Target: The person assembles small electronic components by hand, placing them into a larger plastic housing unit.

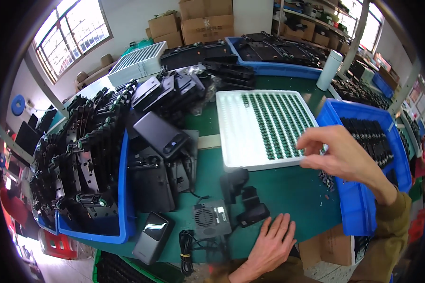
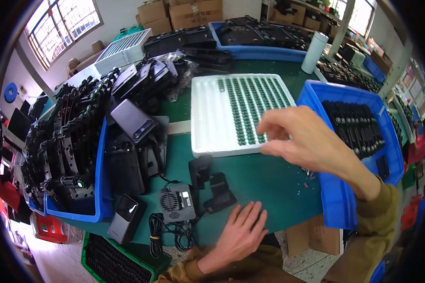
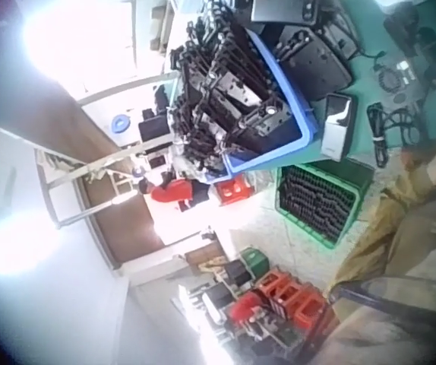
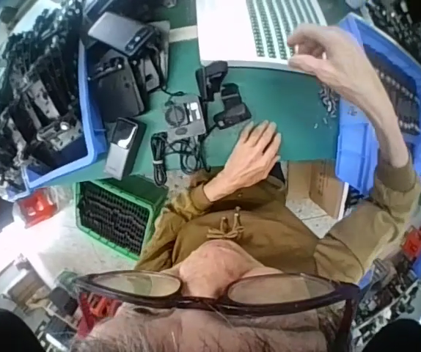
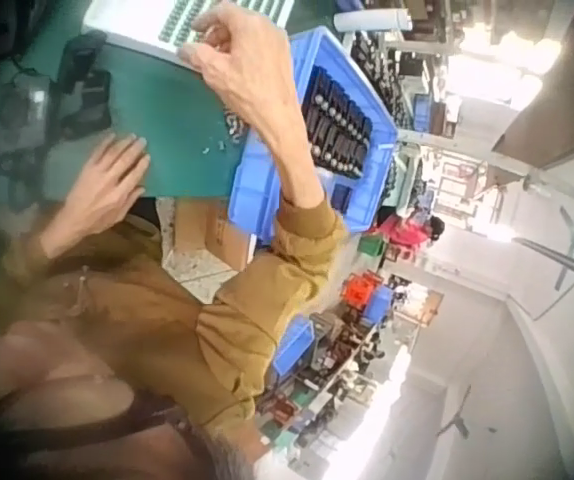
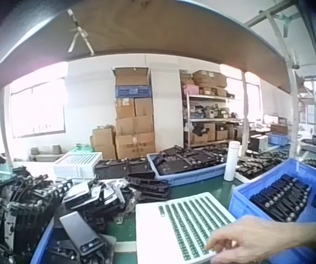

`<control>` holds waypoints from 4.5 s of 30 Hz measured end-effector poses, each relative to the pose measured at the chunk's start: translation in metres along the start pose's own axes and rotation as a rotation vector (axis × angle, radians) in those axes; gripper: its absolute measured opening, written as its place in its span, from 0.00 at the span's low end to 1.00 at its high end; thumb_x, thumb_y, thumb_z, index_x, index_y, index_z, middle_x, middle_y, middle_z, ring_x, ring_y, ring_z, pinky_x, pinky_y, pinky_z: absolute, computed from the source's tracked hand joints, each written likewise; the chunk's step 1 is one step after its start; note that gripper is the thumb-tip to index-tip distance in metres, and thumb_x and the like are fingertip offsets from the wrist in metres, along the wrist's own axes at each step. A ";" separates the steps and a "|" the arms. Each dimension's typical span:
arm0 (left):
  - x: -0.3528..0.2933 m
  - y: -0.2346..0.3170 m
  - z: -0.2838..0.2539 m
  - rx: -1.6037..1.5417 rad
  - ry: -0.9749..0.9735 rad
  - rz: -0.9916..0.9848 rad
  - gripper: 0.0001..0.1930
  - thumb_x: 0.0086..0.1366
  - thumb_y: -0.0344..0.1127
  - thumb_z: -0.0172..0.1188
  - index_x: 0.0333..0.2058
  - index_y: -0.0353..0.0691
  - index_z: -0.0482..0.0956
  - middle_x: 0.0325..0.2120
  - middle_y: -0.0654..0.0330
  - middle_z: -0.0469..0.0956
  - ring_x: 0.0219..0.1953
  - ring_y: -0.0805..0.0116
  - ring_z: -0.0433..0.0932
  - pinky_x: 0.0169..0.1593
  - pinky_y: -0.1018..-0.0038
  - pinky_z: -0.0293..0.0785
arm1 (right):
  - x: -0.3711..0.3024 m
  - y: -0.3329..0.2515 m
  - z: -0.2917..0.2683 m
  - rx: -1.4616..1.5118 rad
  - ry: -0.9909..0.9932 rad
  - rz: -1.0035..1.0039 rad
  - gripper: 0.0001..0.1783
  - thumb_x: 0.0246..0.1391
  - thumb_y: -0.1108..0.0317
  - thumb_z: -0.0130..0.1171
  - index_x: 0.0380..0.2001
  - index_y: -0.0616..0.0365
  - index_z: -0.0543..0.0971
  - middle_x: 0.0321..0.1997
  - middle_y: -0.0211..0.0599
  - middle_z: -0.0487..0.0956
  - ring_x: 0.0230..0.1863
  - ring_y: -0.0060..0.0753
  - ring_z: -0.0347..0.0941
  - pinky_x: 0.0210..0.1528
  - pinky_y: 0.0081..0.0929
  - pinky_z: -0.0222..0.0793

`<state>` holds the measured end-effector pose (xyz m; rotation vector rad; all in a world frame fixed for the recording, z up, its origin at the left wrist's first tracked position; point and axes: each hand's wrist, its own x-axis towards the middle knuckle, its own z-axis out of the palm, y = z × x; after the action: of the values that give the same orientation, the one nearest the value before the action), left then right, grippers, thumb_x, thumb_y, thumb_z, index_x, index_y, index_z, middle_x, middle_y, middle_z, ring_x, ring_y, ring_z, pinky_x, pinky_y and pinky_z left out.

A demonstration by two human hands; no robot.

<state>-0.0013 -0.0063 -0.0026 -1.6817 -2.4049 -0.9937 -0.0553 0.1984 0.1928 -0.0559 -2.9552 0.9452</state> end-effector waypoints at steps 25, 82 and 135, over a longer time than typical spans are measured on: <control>0.001 -0.004 -0.005 -0.062 -0.093 0.070 0.27 0.60 0.38 0.55 0.56 0.30 0.72 0.63 0.39 0.62 0.65 0.43 0.62 0.54 0.43 0.68 | 0.233 0.237 -0.007 0.041 0.420 0.259 0.25 0.41 0.64 0.70 0.46 0.61 0.83 0.41 0.46 0.85 0.44 0.38 0.82 0.51 0.31 0.75; 0.007 -0.010 0.002 0.115 -0.009 0.120 0.17 0.63 0.40 0.55 0.46 0.40 0.80 0.55 0.50 0.74 0.56 0.56 0.75 0.57 0.49 0.67 | 0.121 0.041 -0.020 -0.058 0.771 -0.381 0.08 0.44 0.84 0.63 0.30 0.64 0.82 0.32 0.31 0.82 0.34 0.22 0.80 0.40 0.20 0.76; 0.005 0.001 -0.004 -0.002 -0.092 0.142 0.29 0.50 0.40 0.72 0.51 0.36 0.78 0.57 0.44 0.72 0.57 0.42 0.72 0.59 0.49 0.69 | -0.139 0.126 0.143 0.071 0.655 0.041 0.12 0.44 0.86 0.61 0.33 0.62 0.80 0.38 0.39 0.78 0.40 0.43 0.76 0.42 0.32 0.73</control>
<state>-0.0043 -0.0040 0.0030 -1.9074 -2.2990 -0.9178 0.0799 0.2113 -0.0001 -0.3515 -2.3236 0.8311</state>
